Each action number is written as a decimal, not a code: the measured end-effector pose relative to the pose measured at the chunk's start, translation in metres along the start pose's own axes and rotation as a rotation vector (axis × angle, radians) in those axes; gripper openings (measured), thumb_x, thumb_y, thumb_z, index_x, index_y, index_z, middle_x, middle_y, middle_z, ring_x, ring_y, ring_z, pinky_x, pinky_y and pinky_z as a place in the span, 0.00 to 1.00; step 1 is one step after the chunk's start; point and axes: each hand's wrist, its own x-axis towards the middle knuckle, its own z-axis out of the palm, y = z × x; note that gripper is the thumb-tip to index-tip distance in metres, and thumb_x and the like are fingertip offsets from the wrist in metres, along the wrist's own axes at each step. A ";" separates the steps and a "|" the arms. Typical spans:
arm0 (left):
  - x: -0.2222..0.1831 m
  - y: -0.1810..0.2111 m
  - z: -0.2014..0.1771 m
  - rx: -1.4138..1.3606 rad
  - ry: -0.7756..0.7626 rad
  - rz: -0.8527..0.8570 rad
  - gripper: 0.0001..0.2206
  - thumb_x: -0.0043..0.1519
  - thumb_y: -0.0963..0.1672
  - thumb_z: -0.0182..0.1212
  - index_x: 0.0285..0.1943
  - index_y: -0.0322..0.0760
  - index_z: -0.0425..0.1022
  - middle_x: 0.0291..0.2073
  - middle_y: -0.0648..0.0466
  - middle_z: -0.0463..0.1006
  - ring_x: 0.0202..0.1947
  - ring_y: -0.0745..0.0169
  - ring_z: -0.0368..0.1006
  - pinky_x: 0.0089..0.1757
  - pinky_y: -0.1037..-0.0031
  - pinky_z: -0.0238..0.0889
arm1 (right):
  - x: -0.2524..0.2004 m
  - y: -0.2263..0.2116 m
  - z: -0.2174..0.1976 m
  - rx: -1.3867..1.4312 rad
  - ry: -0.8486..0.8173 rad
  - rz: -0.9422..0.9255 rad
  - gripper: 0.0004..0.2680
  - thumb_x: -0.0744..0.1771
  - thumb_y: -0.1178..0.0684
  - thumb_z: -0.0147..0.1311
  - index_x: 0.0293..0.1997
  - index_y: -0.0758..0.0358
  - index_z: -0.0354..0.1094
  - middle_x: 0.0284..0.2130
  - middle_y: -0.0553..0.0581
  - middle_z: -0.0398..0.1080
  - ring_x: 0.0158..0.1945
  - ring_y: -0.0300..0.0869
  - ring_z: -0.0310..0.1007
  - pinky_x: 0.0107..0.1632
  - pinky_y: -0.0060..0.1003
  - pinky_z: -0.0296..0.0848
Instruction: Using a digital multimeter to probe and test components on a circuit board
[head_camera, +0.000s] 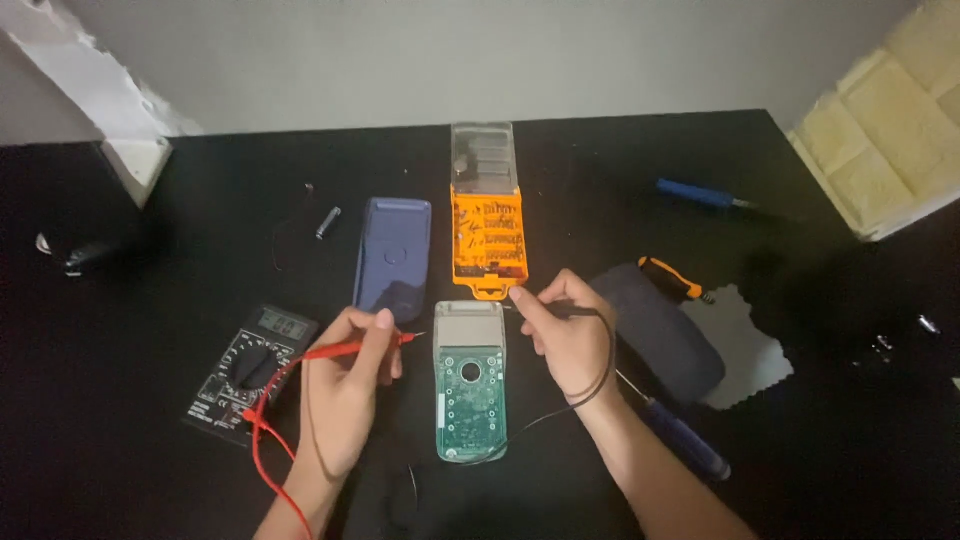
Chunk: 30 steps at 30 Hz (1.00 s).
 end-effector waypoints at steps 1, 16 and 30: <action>0.000 -0.004 0.000 0.000 0.001 -0.005 0.15 0.59 0.46 0.48 0.19 0.39 0.61 0.12 0.56 0.64 0.16 0.70 0.58 0.26 0.80 0.53 | 0.000 0.001 0.001 -0.002 -0.003 0.004 0.12 0.60 0.53 0.57 0.17 0.60 0.55 0.10 0.55 0.67 0.09 0.36 0.56 0.13 0.29 0.53; 0.035 -0.006 0.009 0.227 0.049 -0.092 0.15 0.60 0.46 0.50 0.24 0.30 0.71 0.07 0.49 0.66 0.09 0.64 0.59 0.19 0.78 0.54 | 0.005 -0.014 0.002 -0.006 -0.045 0.121 0.08 0.59 0.57 0.57 0.21 0.69 0.62 0.08 0.60 0.63 0.08 0.36 0.57 0.13 0.25 0.55; 0.040 -0.021 0.008 0.356 -0.007 -0.135 0.14 0.58 0.47 0.52 0.26 0.31 0.73 0.10 0.50 0.70 0.12 0.61 0.64 0.22 0.78 0.58 | 0.002 -0.015 0.003 -0.096 -0.072 0.105 0.08 0.60 0.55 0.56 0.23 0.68 0.63 0.09 0.59 0.63 0.10 0.37 0.58 0.16 0.25 0.56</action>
